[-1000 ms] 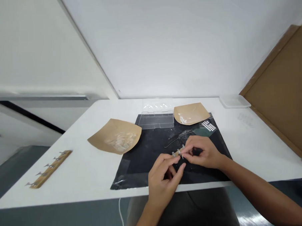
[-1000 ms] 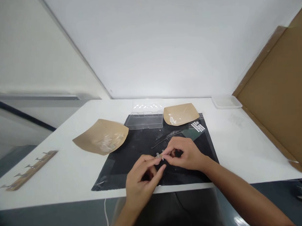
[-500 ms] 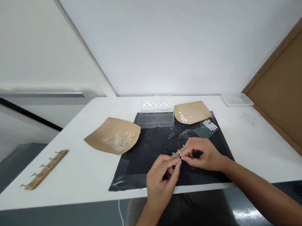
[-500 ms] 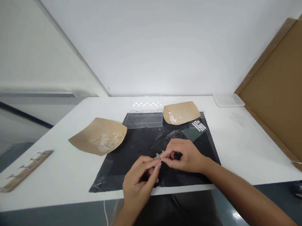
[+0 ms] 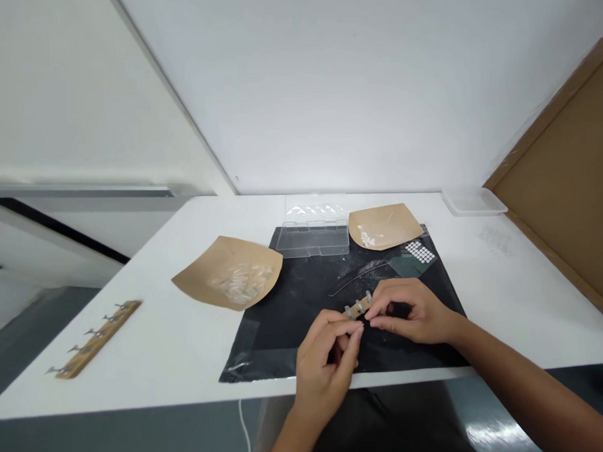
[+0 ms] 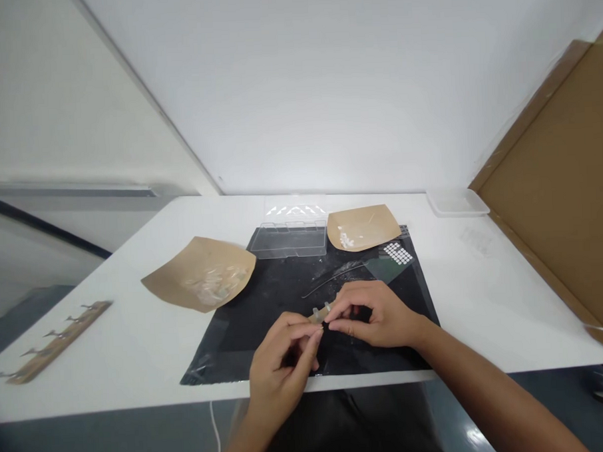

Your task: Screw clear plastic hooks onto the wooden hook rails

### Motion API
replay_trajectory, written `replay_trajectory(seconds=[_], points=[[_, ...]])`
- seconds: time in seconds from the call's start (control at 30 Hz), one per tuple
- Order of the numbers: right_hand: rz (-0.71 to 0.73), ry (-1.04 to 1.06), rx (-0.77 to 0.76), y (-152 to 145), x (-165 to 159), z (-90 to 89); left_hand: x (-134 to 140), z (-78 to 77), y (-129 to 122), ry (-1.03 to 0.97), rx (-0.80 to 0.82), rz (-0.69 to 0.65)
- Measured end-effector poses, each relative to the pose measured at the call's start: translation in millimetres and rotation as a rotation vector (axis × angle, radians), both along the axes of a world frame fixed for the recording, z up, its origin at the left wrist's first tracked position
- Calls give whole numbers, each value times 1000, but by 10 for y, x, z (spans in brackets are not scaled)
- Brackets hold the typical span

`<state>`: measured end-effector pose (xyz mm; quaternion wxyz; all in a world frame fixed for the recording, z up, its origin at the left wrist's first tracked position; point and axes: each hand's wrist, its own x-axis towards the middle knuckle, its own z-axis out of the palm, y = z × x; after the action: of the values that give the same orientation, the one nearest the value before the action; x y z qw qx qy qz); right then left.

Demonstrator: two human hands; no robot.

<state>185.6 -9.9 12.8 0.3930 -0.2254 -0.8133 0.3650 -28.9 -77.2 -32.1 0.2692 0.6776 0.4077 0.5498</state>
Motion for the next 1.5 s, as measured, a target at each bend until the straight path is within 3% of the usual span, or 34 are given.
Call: replay_trajectory(seconds=[0.53,0.77,0.9,1.0,1.3,1.5], points=[[34,-95,46,-55,-48,-25,-28,-31,-5,7,120,-94],[-22,-85,80,-70,-38,81,-162,52,-112,171,243,40],[-145,-116,200,-17,-103,210,-378,13,-123,223,142,192],[-114,-228,312,29,-259,233,-519,-63,-74,289,37,248],[-45,-373,526,34,-610,-89,-603,-98,-21,425,-73,119],[-70,-433,558,43,-622,-114,-601,-102,10,361,-93,114]])
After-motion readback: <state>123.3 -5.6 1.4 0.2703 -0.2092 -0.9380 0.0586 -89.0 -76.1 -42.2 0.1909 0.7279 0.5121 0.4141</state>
